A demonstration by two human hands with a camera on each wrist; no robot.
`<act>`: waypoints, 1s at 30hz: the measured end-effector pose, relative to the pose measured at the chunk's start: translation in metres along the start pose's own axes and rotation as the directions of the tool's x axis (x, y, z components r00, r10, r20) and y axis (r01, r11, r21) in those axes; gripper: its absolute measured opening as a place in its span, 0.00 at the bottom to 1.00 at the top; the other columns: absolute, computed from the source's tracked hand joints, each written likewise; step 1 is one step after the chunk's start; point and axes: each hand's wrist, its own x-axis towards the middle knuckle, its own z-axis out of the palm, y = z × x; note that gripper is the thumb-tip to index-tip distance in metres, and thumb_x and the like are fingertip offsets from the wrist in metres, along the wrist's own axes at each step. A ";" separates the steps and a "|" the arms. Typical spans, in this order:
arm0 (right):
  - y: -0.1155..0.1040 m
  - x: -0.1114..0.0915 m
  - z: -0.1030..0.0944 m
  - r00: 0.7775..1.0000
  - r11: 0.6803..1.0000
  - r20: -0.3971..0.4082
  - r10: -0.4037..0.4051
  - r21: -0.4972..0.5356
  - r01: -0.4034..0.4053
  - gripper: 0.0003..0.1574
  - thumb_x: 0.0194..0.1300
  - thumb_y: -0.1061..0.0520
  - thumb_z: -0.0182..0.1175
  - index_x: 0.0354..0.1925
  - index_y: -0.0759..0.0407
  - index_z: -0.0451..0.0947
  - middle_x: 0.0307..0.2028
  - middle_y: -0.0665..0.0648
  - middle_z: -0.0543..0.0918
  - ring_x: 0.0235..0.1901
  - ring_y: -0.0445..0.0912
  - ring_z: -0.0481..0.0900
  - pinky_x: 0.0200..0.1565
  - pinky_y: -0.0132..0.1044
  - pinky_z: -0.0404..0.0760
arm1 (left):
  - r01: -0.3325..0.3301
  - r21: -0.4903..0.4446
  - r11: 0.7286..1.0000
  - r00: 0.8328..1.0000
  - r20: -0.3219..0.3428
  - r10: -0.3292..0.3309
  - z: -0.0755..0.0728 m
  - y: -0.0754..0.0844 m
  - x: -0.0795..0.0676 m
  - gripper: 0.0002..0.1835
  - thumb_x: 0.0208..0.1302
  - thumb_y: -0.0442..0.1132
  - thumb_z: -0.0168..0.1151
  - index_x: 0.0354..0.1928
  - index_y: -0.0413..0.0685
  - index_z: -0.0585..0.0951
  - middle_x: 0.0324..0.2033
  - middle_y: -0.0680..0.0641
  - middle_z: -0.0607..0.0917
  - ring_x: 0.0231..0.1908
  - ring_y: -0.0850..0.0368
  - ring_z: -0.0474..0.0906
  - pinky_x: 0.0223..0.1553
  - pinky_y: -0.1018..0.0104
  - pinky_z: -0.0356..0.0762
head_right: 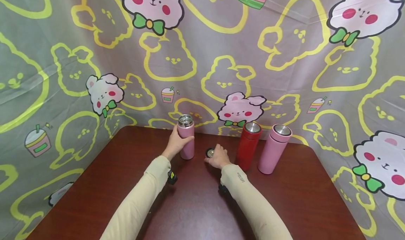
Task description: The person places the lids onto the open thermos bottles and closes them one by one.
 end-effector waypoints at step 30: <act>0.009 -0.072 -0.041 0.966 0.967 -0.097 -0.238 0.068 0.245 0.35 0.48 0.50 0.71 0.49 0.64 0.69 0.42 0.58 0.75 0.41 0.51 0.75 0.47 0.47 0.76 | -0.107 0.009 0.994 0.972 0.213 0.103 -0.021 0.028 -0.062 0.40 0.46 0.45 0.76 0.60 0.45 0.67 0.49 0.47 0.79 0.47 0.53 0.76 0.48 0.54 0.75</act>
